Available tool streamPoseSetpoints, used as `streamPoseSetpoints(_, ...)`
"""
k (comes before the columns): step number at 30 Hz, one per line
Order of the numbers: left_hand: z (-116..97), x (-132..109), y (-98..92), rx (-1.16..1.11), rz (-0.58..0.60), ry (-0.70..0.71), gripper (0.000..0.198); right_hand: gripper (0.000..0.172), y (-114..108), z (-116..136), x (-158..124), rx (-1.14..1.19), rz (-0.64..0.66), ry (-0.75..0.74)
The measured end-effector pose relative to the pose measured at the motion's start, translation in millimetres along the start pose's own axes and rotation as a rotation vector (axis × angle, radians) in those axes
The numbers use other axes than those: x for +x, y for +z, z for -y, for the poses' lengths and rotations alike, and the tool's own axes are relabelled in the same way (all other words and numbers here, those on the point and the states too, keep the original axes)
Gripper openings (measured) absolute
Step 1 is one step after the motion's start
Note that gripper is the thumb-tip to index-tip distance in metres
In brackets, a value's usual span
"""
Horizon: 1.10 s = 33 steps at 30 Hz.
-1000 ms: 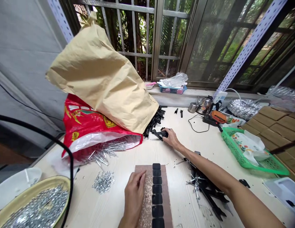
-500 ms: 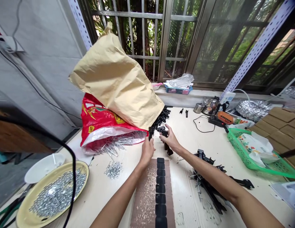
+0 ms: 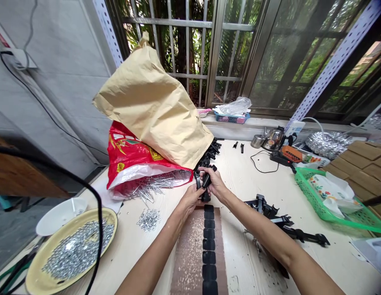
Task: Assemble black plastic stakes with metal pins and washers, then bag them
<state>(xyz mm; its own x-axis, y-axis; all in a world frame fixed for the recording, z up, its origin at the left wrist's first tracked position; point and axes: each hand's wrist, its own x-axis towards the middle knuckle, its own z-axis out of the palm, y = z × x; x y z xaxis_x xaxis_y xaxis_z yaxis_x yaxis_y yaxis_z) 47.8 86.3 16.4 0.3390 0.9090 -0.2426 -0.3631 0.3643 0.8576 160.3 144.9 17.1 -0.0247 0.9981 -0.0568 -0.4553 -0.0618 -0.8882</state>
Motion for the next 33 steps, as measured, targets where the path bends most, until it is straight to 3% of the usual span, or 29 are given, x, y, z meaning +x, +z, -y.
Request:
streamPoseSetpoints(4,-8,-5,-11.2,-0.067,-0.098,-0.089,0.027,0.033,-7,18,-1,-0.082,-0.100,-0.202)
streamPoseSetpoints(6,-15,-4,-16.7,-0.056,-0.175,-0.110,0.018,0.035,-15,31,-5,-0.225,-0.045,-0.325)
streamPoseSetpoints(10,-29,1,-17.4,-0.013,-0.158,-0.257,0.010,0.026,-27,45,-20,-0.905,0.663,-0.625)
streamPoseSetpoints(12,-35,-3,-13.9,-0.032,-0.165,-0.332,0.007,0.028,-29,47,-27,-1.068,0.770,-0.665)
streamPoseSetpoints(16,-44,-14,-10.1,-0.118,-0.120,-0.359,0.011,0.040,-32,46,-35,-1.204,0.705,-0.677)
streamPoseSetpoints(19,-46,-16,-10.1,-0.105,-0.156,-0.284,0.011,0.045,-31,43,-38,-1.102,0.628,-0.675)
streamPoseSetpoints(23,-36,-11,-4.2,-0.053,-0.193,-0.033,0.018,0.045,-22,32,-41,-0.742,0.134,-0.393)
streamPoseSetpoints(25,-25,-6,1.7,-0.065,-0.136,0.051,0.027,0.045,-17,25,-42,-0.615,0.008,-0.244)
streamPoseSetpoints(27,-14,-2,6.7,-0.091,-0.081,0.077,0.035,0.041,-13,18,-44,-0.616,0.001,-0.200)
streamPoseSetpoints(33,1,3,3.5,-0.198,-0.153,0.023,0.037,0.038,-10,5,-59,-0.999,0.141,-0.412)
